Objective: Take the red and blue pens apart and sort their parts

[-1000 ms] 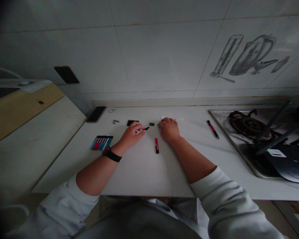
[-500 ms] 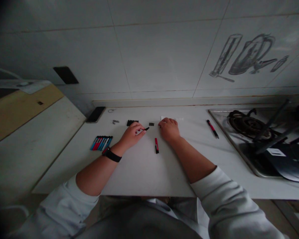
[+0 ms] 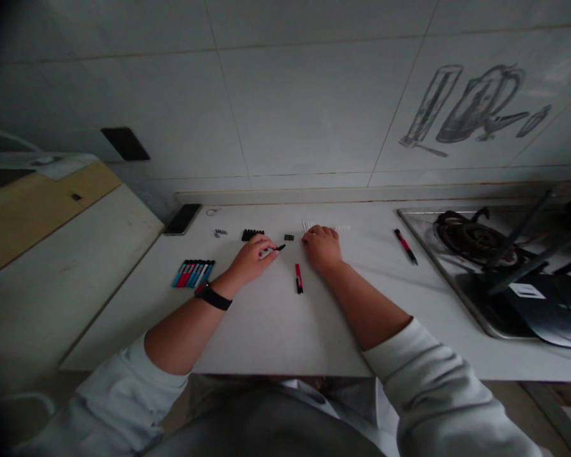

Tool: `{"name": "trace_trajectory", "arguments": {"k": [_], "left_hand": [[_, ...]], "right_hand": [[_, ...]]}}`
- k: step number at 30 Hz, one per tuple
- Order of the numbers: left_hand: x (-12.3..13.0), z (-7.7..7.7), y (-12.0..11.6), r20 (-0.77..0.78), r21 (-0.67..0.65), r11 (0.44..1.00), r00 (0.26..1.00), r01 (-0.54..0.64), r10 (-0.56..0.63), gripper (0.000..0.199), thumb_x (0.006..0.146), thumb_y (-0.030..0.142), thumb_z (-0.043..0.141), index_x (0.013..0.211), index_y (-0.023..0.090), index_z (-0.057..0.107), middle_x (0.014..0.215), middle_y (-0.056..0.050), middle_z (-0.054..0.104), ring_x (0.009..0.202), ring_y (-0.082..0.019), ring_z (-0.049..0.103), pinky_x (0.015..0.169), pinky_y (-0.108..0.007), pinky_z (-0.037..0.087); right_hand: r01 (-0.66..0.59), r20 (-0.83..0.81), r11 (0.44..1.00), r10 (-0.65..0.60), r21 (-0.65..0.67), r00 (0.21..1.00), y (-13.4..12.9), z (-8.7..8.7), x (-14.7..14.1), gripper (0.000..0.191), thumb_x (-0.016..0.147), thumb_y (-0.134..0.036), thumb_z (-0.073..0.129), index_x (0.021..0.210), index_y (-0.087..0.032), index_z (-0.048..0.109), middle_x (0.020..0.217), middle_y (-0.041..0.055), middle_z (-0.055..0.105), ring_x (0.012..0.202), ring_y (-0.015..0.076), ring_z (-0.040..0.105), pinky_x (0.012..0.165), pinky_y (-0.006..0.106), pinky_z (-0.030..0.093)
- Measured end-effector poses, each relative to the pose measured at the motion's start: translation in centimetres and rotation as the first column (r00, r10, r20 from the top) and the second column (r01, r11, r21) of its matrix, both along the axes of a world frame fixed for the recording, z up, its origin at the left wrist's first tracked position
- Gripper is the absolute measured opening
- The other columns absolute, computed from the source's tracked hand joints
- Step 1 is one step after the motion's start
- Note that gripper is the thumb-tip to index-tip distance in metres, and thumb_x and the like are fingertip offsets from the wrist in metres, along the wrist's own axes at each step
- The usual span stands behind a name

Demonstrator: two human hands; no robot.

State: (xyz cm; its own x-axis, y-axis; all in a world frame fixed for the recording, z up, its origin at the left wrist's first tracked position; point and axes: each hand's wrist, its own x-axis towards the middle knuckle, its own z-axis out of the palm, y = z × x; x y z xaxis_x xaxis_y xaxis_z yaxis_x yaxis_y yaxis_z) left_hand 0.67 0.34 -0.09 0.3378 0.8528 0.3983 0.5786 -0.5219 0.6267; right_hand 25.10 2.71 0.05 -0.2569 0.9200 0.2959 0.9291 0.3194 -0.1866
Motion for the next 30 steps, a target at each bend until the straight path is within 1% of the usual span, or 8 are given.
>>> {"name": "trace_trajectory", "arguments": {"k": [5, 9, 12, 16, 20, 23, 26, 30], "left_hand": [[0.0, -0.2, 0.1, -0.006, -0.002, 1.0, 1.0, -0.002, 0.002, 0.011, 0.097, 0.027, 0.066, 0.097, 0.019, 0.073, 0.108, -0.007, 0.064, 0.098, -0.019, 0.064, 0.087, -0.034, 0.056], [0.0, -0.3, 0.1, -0.008, -0.001, 1.0, 1.0, 0.001, -0.001, 0.01, 0.096, 0.027, 0.067, 0.098, 0.02, 0.073, 0.107, -0.006, 0.064, 0.099, -0.019, 0.064, 0.089, -0.035, 0.056], [-0.1, -0.2, 0.1, -0.004, 0.016, 1.0, 1.0, 0.007, -0.007, 0.009, 0.096, 0.026, 0.068, 0.098, 0.02, 0.073, 0.106, -0.006, 0.063, 0.1, -0.02, 0.064, 0.094, -0.037, 0.055], [-0.1, -0.1, 0.1, -0.01, 0.022, 1.0, 1.0, 0.011, -0.011, 0.009, 0.096, 0.025, 0.067, 0.099, 0.02, 0.073, 0.106, -0.006, 0.063, 0.101, -0.02, 0.064, 0.097, -0.038, 0.054], [0.0, -0.1, 0.0, -0.005, 0.028, 0.999, 1.0, 0.018, -0.018, 0.008, 0.095, 0.025, 0.068, 0.098, 0.02, 0.073, 0.104, -0.006, 0.063, 0.1, -0.019, 0.064, 0.095, -0.037, 0.054], [0.1, 0.0, -0.1, 0.008, 0.028, 0.999, 1.0, 0.018, -0.018, 0.006, 0.094, 0.023, 0.068, 0.097, 0.02, 0.074, 0.104, -0.005, 0.063, 0.1, -0.019, 0.064, 0.095, -0.036, 0.054], [0.2, 0.2, -0.1, 0.021, 0.02, 0.999, 0.999, 0.029, -0.029, 0.007, 0.094, 0.021, 0.069, 0.097, 0.02, 0.074, 0.104, -0.006, 0.064, 0.101, -0.019, 0.065, 0.094, -0.036, 0.054], [0.2, 0.4, -0.2, 0.03, 0.022, 0.999, 0.999, 0.039, -0.039, 0.007, 0.094, 0.021, 0.068, 0.098, 0.02, 0.075, 0.105, -0.006, 0.064, 0.1, -0.019, 0.064, 0.093, -0.036, 0.054]], "right_hand": [[-0.004, 0.015, 1.0, 0.004, 0.012, 1.0, 0.0, 0.0, -0.1, 0.021, 0.095, -0.021, 0.061, 0.101, -0.025, 0.081, 0.122, 0.0114, 0.071, 0.114, 0.0314, 0.058, 0.102, 0.048, 0.041], [-0.072, 0.0, 0.997, 0.072, -0.001, 0.997, -0.2, 0.3, -0.4, 0.02, 0.096, -0.02, 0.06, 0.102, -0.023, 0.079, 0.12, 0.0118, 0.071, 0.115, 0.0306, 0.059, 0.103, 0.046, 0.04], [-0.142, -0.079, 0.99, 0.142, 0.002, 0.987, -0.6, 0.7, -0.8, 0.022, 0.098, -0.018, 0.055, 0.107, -0.021, 0.075, 0.113, 0.0123, 0.072, 0.109, 0.0276, 0.062, 0.101, 0.043, 0.043], [-0.215, -0.259, 0.975, 0.223, 0.062, 0.94, -1.2, 0.9, -1.1, 0.025, 0.1, -0.019, 0.05, 0.111, -0.02, 0.072, 0.107, 0.012, 0.073, 0.101, 0.0257, 0.064, 0.095, 0.039, 0.049], [-0.245, -0.502, 0.965, 0.26, 0.097, 0.825, -1.5, 0.7, -1.5, 0.022, 0.097, -0.022, 0.051, 0.106, -0.023, 0.072, 0.105, 0.0095, 0.074, 0.098, 0.023, 0.068, 0.091, 0.038, 0.053], [-0.265, -0.722, 0.963, 0.218, 0.05, 0.657, -1.4, 0.3, -1.9, 0.014, 0.095, -0.032, 0.058, 0.101, -0.023, 0.068, 0.099, 0.0068, 0.075, 0.091, 0.0208, 0.071, 0.086, 0.036, 0.056], [-0.318, -0.84, 0.948, 0.166, -0.008, 0.516, -1.1, 0.0, -2.2, 0.019, 0.092, -0.041, 0.066, 0.098, -0.023, 0.066, 0.096, 0.0055, 0.075, 0.089, 0.0199, 0.072, 0.086, 0.036, 0.057], [-0.347, -0.878, 0.937, 0.125, -0.05, 0.463, -1.0, -0.1, -2.4, 0.026, 0.087, -0.047, 0.071, 0.096, -0.022, 0.067, 0.094, 0.0052, 0.075, 0.088, 0.0196, 0.072, 0.085, 0.036, 0.056]]}}
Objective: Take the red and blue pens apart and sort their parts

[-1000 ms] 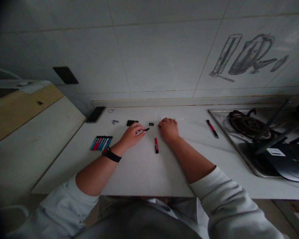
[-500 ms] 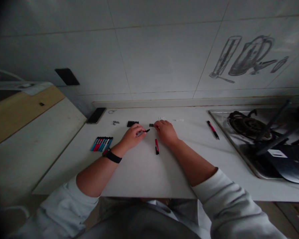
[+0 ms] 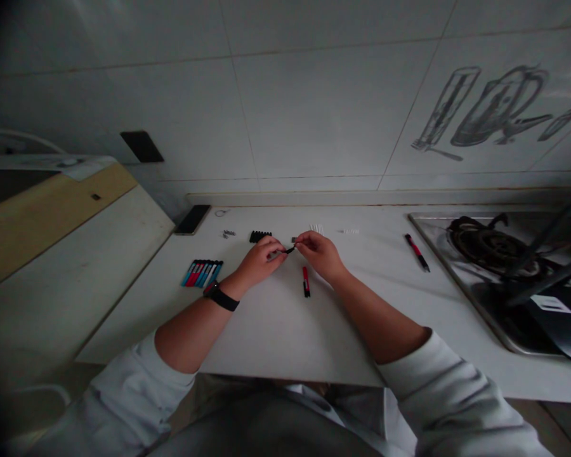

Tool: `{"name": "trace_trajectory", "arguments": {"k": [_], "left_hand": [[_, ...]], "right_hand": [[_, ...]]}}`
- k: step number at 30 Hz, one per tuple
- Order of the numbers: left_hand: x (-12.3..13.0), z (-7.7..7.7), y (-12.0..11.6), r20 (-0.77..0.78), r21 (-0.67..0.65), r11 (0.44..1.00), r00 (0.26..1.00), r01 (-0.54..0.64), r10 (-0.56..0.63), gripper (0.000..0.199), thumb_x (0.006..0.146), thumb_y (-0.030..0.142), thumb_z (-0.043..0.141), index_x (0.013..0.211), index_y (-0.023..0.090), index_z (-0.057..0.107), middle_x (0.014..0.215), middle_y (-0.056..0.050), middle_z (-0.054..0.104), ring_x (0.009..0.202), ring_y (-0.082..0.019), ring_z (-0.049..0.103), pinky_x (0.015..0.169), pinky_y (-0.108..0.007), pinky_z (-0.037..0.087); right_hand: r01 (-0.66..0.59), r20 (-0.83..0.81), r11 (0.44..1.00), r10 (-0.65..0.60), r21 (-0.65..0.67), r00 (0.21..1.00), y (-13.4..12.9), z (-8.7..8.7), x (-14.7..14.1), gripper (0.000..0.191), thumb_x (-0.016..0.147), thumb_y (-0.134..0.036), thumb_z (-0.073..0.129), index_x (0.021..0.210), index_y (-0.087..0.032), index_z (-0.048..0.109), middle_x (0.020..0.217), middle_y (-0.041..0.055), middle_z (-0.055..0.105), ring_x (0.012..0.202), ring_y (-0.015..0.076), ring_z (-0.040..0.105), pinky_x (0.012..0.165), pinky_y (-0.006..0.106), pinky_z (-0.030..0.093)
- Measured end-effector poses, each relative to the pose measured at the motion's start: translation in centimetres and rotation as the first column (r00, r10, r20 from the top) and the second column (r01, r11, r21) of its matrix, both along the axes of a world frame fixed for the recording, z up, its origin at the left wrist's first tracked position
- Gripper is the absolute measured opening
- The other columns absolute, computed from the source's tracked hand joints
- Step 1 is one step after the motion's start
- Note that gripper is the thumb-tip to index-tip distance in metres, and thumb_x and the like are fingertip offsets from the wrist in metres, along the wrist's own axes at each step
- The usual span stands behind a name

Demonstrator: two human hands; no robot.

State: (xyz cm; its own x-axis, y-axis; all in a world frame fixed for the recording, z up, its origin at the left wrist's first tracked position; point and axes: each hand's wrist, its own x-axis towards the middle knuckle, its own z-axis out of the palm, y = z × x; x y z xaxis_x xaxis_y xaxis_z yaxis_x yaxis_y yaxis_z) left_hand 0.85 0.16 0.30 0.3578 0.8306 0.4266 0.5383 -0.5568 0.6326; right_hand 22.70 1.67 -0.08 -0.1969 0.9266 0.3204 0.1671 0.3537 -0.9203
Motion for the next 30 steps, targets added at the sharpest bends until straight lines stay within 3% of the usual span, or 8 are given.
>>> {"name": "trace_trajectory", "arguments": {"k": [10, 17, 22, 26, 28, 30], "left_hand": [[-0.1, -0.2, 0.2, 0.025, 0.013, 1.0, 0.999, 0.025, -0.025, 0.01, 0.097, 0.024, 0.066, 0.1, 0.02, 0.075, 0.105, -0.006, 0.064, 0.099, -0.018, 0.064, 0.091, -0.035, 0.055], [-0.1, -0.4, 0.3, 0.059, -0.029, 0.999, 0.998, 0.02, -0.018, 0.013, 0.098, 0.027, 0.064, 0.102, 0.019, 0.074, 0.107, -0.007, 0.064, 0.095, -0.017, 0.063, 0.077, -0.029, 0.054], [-0.1, -0.4, 0.3, 0.064, -0.015, 0.999, 0.997, 0.037, -0.036, 0.014, 0.099, 0.027, 0.064, 0.101, 0.019, 0.074, 0.107, -0.007, 0.064, 0.098, -0.018, 0.064, 0.082, -0.031, 0.055], [-0.1, -0.4, 0.3, 0.075, -0.017, 0.999, 0.997, 0.029, -0.027, 0.015, 0.1, 0.028, 0.062, 0.101, 0.018, 0.074, 0.108, -0.008, 0.065, 0.1, -0.019, 0.064, 0.081, -0.031, 0.056], [-0.1, -0.4, 0.3, 0.073, -0.019, 0.999, 0.997, 0.03, -0.028, 0.016, 0.1, 0.028, 0.062, 0.101, 0.018, 0.074, 0.108, -0.008, 0.065, 0.1, -0.019, 0.064, 0.08, -0.03, 0.056], [-0.1, -0.5, 0.3, 0.07, -0.027, 0.999, 0.997, 0.031, -0.03, 0.016, 0.1, 0.028, 0.062, 0.101, 0.018, 0.074, 0.108, -0.007, 0.065, 0.099, -0.018, 0.065, 0.077, -0.03, 0.055]], "right_hand": [[-0.003, -0.066, 0.997, -0.002, -0.071, 0.998, -0.1, 0.2, 0.0, 0.029, 0.082, -0.048, 0.077, 0.093, -0.022, 0.07, 0.093, 0.0046, 0.075, 0.086, 0.019, 0.071, 0.086, 0.035, 0.054], [0.002, -0.08, 0.997, -0.008, -0.08, 0.997, 0.0, -0.1, -0.1, 0.032, 0.08, -0.05, 0.078, 0.093, -0.021, 0.072, 0.093, 0.0055, 0.077, 0.084, 0.0188, 0.072, 0.083, 0.034, 0.055], [0.015, 0.1, 0.999, -0.02, 0.044, 0.995, -0.4, 0.4, 0.0, 0.029, 0.089, -0.047, 0.07, 0.102, -0.022, 0.079, 0.103, 0.0082, 0.08, 0.094, 0.0216, 0.074, 0.089, 0.036, 0.057], [0.149, 0.202, 0.981, -0.172, 0.122, 0.964, 0.7, 1.3, 2.1, 0.029, 0.094, -0.04, 0.064, 0.112, -0.023, 0.078, 0.107, 0.008, 0.08, 0.092, 0.0208, 0.074, 0.086, 0.034, 0.059], [0.26, 0.313, 0.953, -0.298, 0.158, 0.902, 1.6, 1.5, 4.0, 0.029, 0.095, -0.035, 0.061, 0.115, -0.022, 0.078, 0.106, 0.008, 0.079, 0.089, 0.0204, 0.073, 0.084, 0.034, 0.058], [0.302, 0.504, 0.931, -0.364, 0.203, 0.783, 2.5, 1.4, 5.8, 0.029, 0.095, -0.029, 0.061, 0.117, -0.022, 0.078, 0.108, 0.0086, 0.079, 0.089, 0.0206, 0.072, 0.087, 0.034, 0.057]]}}
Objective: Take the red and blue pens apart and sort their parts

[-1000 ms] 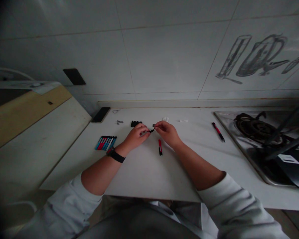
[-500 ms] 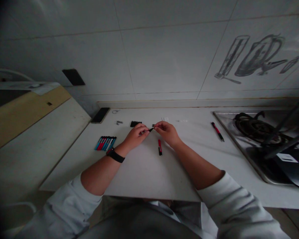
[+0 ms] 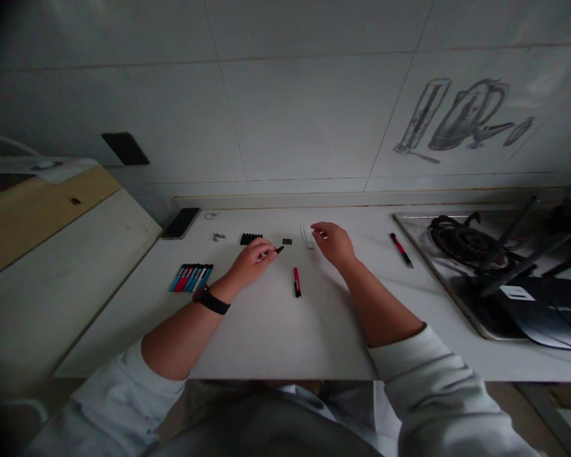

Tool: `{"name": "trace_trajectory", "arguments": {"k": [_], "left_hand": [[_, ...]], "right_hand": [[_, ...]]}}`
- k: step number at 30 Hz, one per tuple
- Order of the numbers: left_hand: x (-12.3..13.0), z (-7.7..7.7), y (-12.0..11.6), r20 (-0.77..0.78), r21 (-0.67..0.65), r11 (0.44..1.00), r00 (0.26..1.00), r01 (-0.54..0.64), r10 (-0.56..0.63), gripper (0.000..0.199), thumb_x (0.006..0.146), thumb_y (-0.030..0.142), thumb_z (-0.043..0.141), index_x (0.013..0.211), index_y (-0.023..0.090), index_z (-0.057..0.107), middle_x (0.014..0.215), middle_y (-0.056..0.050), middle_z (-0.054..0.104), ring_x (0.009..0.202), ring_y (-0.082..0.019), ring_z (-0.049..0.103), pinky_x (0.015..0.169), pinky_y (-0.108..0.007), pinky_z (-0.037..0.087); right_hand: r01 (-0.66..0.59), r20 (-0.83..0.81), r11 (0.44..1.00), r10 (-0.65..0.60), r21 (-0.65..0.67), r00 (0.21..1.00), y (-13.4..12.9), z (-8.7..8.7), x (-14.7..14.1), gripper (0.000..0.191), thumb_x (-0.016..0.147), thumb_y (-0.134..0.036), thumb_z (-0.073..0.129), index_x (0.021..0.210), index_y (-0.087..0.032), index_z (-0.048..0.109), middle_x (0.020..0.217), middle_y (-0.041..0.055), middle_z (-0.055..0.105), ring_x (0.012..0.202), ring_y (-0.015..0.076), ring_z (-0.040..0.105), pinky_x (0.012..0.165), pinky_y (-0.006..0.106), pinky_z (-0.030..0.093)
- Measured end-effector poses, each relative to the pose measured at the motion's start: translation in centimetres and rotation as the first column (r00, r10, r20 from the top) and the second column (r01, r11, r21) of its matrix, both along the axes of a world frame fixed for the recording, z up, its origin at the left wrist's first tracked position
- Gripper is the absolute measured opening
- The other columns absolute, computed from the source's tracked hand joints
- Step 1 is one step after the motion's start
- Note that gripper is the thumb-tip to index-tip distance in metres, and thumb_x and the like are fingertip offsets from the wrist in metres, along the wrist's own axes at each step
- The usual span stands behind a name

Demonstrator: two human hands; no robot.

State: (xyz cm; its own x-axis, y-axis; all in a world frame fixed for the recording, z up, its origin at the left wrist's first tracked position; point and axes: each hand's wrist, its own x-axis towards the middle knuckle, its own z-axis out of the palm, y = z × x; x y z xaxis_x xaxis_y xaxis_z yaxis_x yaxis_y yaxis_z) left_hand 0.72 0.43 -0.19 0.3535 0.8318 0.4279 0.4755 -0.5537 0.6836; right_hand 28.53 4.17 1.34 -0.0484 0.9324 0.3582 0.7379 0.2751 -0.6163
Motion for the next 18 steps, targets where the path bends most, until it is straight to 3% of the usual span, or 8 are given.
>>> {"name": "trace_trajectory", "arguments": {"k": [3, 5, 9, 15, 18], "left_hand": [[0.0, -0.1, 0.1, 0.001, -0.004, 1.0, 1.0, 0.006, -0.006, 0.016, 0.1, 0.029, 0.062, 0.101, 0.018, 0.074, 0.108, -0.007, 0.065, 0.098, -0.018, 0.065, 0.076, -0.029, 0.055], [0.0, -0.2, 0.1, -0.001, 0.0, 1.0, 1.0, 0.009, -0.009, 0.016, 0.1, 0.029, 0.062, 0.101, 0.018, 0.074, 0.107, -0.007, 0.065, 0.098, -0.018, 0.065, 0.076, -0.029, 0.054], [-0.2, -0.4, 0.2, -0.011, 0.003, 1.0, 1.0, 0.006, -0.006, 0.016, 0.1, 0.029, 0.062, 0.102, 0.019, 0.073, 0.108, -0.007, 0.065, 0.098, -0.018, 0.064, 0.077, -0.029, 0.054], [-0.2, -0.6, 0.2, -0.016, 0.004, 1.0, 1.0, 0.006, -0.006, 0.017, 0.1, 0.031, 0.061, 0.103, 0.019, 0.073, 0.108, -0.007, 0.065, 0.098, -0.017, 0.064, 0.075, -0.028, 0.055], [-0.2, -0.6, 0.2, -0.026, 0.002, 1.0, 1.0, 0.002, -0.002, 0.018, 0.1, 0.032, 0.061, 0.104, 0.019, 0.073, 0.108, -0.007, 0.065, 0.097, -0.017, 0.064, 0.074, -0.028, 0.055]], "right_hand": [[0.033, 0.277, 0.996, -0.008, -0.086, 0.961, 0.7, -0.5, 1.7, 0.034, 0.095, -0.022, 0.06, 0.124, -0.022, 0.078, 0.115, 0.0101, 0.077, 0.095, 0.0216, 0.072, 0.092, 0.033, 0.054], [0.021, 0.374, 0.992, 0.028, -0.127, 0.927, 0.8, -0.9, 1.9, 0.038, 0.094, -0.019, 0.059, 0.127, -0.024, 0.077, 0.121, 0.0099, 0.075, 0.102, 0.0223, 0.071, 0.094, 0.032, 0.053], [-0.052, 0.474, 0.986, 0.121, -0.157, 0.872, 0.7, -0.9, 1.5, 0.034, 0.094, -0.02, 0.059, 0.121, -0.025, 0.08, 0.121, 0.0087, 0.075, 0.108, 0.0224, 0.07, 0.096, 0.029, 0.05], [0.0, 0.562, 0.979, 0.118, -0.205, 0.818, 0.1, 0.5, 1.6, 0.027, 0.093, -0.021, 0.061, 0.11, -0.025, 0.081, 0.117, 0.0085, 0.074, 0.101, 0.0223, 0.069, 0.088, 0.028, 0.05], [-0.069, 0.596, 0.975, 0.185, -0.213, 0.782, -0.5, 1.2, 1.8, 0.022, 0.093, -0.021, 0.063, 0.105, -0.026, 0.081, 0.113, 0.0091, 0.073, 0.102, 0.0233, 0.068, 0.089, 0.03, 0.049]]}}
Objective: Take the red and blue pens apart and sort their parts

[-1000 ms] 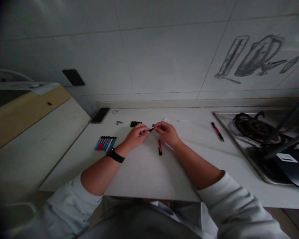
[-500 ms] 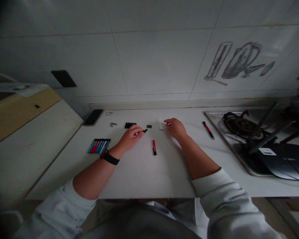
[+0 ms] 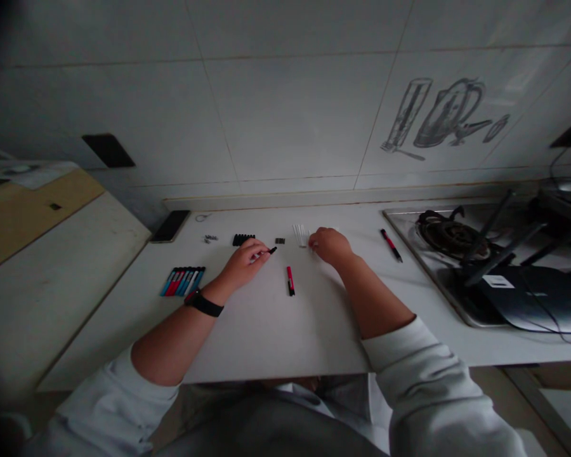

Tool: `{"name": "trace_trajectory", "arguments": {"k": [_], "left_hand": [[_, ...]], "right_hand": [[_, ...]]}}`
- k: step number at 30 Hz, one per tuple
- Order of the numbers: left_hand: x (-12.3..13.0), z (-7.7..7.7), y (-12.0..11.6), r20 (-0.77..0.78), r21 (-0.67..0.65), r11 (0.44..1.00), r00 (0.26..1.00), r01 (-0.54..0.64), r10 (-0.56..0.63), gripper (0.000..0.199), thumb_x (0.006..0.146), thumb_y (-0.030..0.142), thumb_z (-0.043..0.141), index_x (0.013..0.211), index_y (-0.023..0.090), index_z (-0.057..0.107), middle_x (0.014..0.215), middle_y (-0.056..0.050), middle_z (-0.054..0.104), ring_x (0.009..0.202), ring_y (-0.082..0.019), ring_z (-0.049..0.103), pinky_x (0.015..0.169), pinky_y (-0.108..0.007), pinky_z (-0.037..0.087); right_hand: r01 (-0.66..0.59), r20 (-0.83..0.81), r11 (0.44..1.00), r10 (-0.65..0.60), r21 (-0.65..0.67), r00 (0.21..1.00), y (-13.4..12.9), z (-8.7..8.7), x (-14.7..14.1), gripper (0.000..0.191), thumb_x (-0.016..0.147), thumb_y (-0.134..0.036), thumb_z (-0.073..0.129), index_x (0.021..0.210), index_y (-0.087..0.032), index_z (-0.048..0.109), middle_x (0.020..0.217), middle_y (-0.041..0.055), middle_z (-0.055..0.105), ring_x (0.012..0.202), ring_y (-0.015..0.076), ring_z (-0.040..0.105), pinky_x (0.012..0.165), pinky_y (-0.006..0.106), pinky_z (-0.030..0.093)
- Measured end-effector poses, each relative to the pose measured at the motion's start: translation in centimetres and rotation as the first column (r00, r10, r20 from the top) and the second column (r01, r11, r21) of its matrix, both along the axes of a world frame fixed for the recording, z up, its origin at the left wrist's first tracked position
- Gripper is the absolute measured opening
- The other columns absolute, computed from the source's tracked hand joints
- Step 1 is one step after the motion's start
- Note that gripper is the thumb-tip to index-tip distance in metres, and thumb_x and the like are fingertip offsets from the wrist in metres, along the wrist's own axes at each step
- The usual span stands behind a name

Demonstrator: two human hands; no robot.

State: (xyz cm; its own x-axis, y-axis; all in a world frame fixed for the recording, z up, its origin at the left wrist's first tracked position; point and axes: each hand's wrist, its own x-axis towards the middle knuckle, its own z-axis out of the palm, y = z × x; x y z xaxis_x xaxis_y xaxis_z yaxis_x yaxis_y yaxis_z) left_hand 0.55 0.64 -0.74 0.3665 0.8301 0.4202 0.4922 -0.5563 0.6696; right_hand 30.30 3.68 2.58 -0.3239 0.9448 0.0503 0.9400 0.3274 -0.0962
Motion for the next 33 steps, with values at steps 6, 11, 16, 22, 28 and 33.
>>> {"name": "trace_trajectory", "arguments": {"k": [6, 11, 16, 22, 28, 33], "left_hand": [[0.0, 0.2, -0.1, -0.003, 0.005, 1.0, 1.0, 0.001, -0.001, 0.017, 0.1, 0.03, 0.062, 0.104, 0.019, 0.073, 0.108, -0.007, 0.065, 0.098, -0.017, 0.064, 0.074, -0.028, 0.055], [0.0, 0.5, -0.2, -0.027, 0.003, 1.0, 1.0, -0.013, 0.014, 0.016, 0.1, 0.03, 0.062, 0.103, 0.019, 0.073, 0.11, -0.007, 0.065, 0.099, -0.018, 0.065, 0.079, -0.03, 0.056], [0.1, 0.5, -0.2, -0.038, -0.004, 1.0, 0.999, -0.01, 0.01, 0.015, 0.1, 0.029, 0.062, 0.102, 0.019, 0.074, 0.11, -0.007, 0.066, 0.101, -0.018, 0.065, 0.088, -0.033, 0.057], [0.1, 0.6, -0.2, -0.048, 0.033, 0.999, 0.998, -0.034, 0.035, 0.012, 0.099, 0.026, 0.065, 0.103, 0.019, 0.073, 0.109, -0.007, 0.067, 0.101, -0.019, 0.065, 0.091, -0.035, 0.056], [0.0, 1.0, -0.2, -0.061, 0.085, 0.993, 0.995, -0.078, 0.084, 0.004, 0.094, 0.019, 0.071, 0.097, 0.019, 0.073, 0.101, -0.006, 0.072, 0.098, -0.02, 0.067, 0.093, -0.038, 0.055], [-0.1, 0.8, -0.1, -0.073, 0.068, 0.993, 0.992, -0.097, 0.102, 0.007, 0.092, 0.02, 0.073, 0.098, 0.021, 0.073, 0.099, -0.005, 0.075, 0.094, -0.021, 0.068, 0.089, -0.038, 0.055]], "right_hand": [[-0.218, 0.015, 0.976, 0.218, -0.003, 0.976, -1.5, 1.0, -1.2, 0.013, 0.091, -0.023, 0.069, 0.097, -0.024, 0.081, 0.105, 0.0109, 0.072, 0.098, 0.0247, 0.066, 0.088, 0.033, 0.05], [-0.277, -0.067, 0.961, 0.276, -0.001, 0.959, -1.6, 0.5, -1.7, 0.018, 0.094, -0.02, 0.064, 0.1, -0.024, 0.08, 0.105, 0.0089, 0.073, 0.096, 0.0221, 0.067, 0.088, 0.031, 0.05], [-0.259, -0.046, 0.966, 0.258, -0.009, 0.965, -0.7, -0.5, -1.1, 0.018, 0.091, -0.016, 0.063, 0.096, -0.023, 0.079, 0.103, 0.0104, 0.073, 0.095, 0.0252, 0.067, 0.087, 0.034, 0.049], [-0.272, -0.096, 0.961, 0.276, 0.05, 0.956, -1.0, -0.3, -1.8, 0.02, 0.094, -0.017, 0.055, 0.1, -0.02, 0.073, 0.098, 0.0101, 0.074, 0.092, 0.0242, 0.066, 0.084, 0.033, 0.048], [-0.284, -0.342, 0.941, 0.331, 0.183, 0.879, -2.3, 1.4, -3.2, 0.021, 0.098, -0.021, 0.052, 0.102, -0.021, 0.072, 0.103, 0.0084, 0.076, 0.092, 0.0229, 0.068, 0.083, 0.033, 0.049], [-0.29, -0.386, 0.934, 0.351, 0.21, 0.853, -2.8, 1.4, -3.9, 0.023, 0.099, -0.023, 0.052, 0.106, -0.022, 0.074, 0.106, 0.0094, 0.076, 0.092, 0.0227, 0.068, 0.082, 0.033, 0.05]]}}
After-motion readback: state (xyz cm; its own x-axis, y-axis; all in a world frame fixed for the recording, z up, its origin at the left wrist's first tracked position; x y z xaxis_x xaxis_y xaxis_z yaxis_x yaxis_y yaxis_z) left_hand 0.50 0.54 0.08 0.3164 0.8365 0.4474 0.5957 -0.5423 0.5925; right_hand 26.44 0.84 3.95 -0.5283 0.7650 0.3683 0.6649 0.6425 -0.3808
